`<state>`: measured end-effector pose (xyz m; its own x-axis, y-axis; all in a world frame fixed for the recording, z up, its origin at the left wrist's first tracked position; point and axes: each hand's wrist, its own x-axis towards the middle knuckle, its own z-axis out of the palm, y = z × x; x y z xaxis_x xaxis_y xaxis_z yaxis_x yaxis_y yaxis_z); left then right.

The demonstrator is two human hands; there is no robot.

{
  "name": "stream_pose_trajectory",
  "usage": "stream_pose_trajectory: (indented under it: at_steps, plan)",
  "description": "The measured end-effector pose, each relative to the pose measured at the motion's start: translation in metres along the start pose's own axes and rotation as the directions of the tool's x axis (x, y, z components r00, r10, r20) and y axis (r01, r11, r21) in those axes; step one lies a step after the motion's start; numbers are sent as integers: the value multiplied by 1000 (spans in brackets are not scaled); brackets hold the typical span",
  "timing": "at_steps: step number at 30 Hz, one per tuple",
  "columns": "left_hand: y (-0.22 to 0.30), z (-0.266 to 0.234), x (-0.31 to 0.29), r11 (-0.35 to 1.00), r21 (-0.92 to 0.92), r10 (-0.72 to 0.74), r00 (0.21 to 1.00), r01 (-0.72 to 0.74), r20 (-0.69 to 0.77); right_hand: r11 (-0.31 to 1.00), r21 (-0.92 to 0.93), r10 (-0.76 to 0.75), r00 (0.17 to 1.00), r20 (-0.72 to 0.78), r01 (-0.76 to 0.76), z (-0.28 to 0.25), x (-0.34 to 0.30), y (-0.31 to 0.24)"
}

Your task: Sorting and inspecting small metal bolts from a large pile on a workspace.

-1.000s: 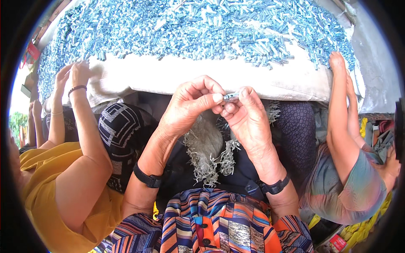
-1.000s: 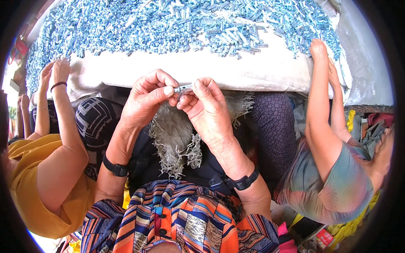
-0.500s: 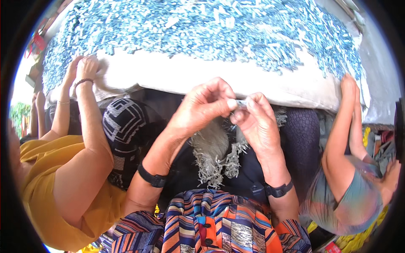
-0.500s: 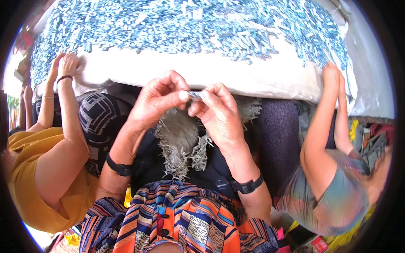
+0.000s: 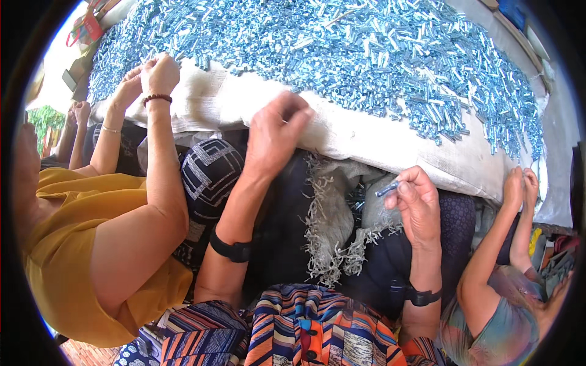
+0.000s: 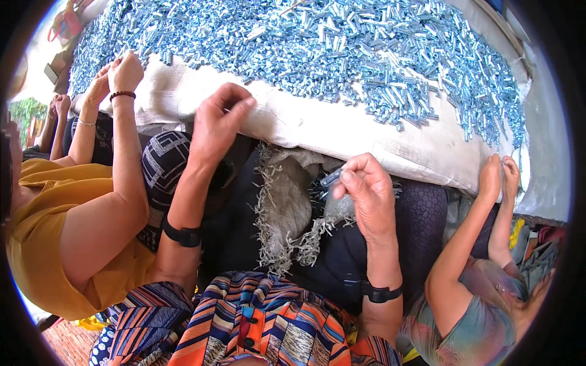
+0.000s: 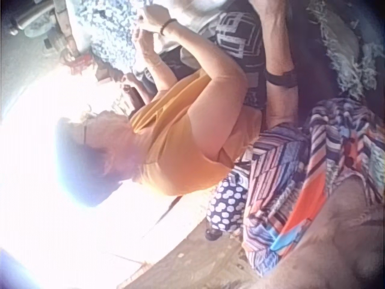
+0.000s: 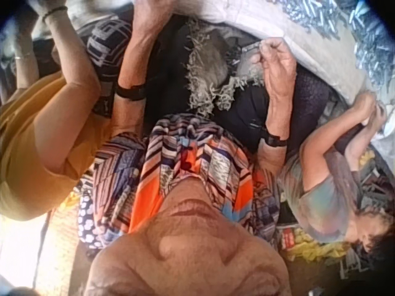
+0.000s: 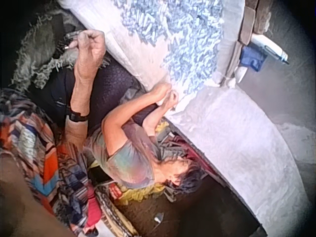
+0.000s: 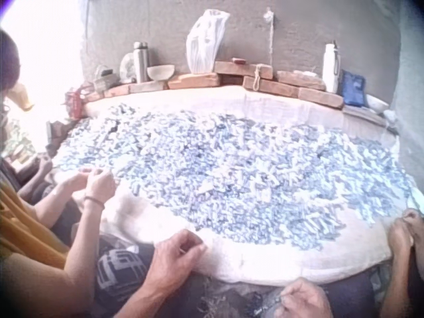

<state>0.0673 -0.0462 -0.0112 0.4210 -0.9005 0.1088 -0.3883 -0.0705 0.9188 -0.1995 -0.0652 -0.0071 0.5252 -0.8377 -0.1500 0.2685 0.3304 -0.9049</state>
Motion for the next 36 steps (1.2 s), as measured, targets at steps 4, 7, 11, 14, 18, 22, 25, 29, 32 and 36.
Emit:
stream_pose_trajectory:
  at_steps: [4, 7, 11, 14, 18, 22, 25, 29, 32, 36]
  plan:
    - [-14, -2, 20, 897, 437, 165, 966, -64, -198, 978, -207, -55, 994, -96, 34, -11, -2, -10]
    - [-16, 0, 26, 788, 616, 200, 946, -1, -254, 925, -375, -131, 979, -159, 62, -10, 8, -18]
    - [-14, 7, 33, 727, 687, 185, 958, 16, -218, 803, -587, -268, 942, -202, 102, -31, 32, -37]
    - [-16, 9, 36, 727, 687, 205, 959, -16, -195, 664, -730, -443, 871, -212, 160, -49, 62, -45]
    - [-11, 5, 33, 822, 568, 174, 964, -30, -201, 289, -949, -669, 735, -105, 127, -76, 102, -53]
    - [-12, -1, 36, 994, 85, 89, 981, -75, -170, -64, -996, -663, 748, -7, -66, -87, 124, -54]
    - [1, 2, 29, 950, -307, -72, 997, 58, -35, -155, -983, -682, 731, 37, -94, -91, 130, -49]
    - [11, 11, 19, 838, -526, -89, 987, 147, 135, -60, -997, -689, 725, 6, -48, -90, 128, -47]
    - [17, 15, 9, 784, -583, -106, 971, 214, 214, 150, -988, -720, 688, -92, 24, -77, 117, -49]
    - [25, 27, -3, 720, -634, -86, 942, 284, 324, 717, -662, -516, 803, -298, 216, -50, 84, -50]
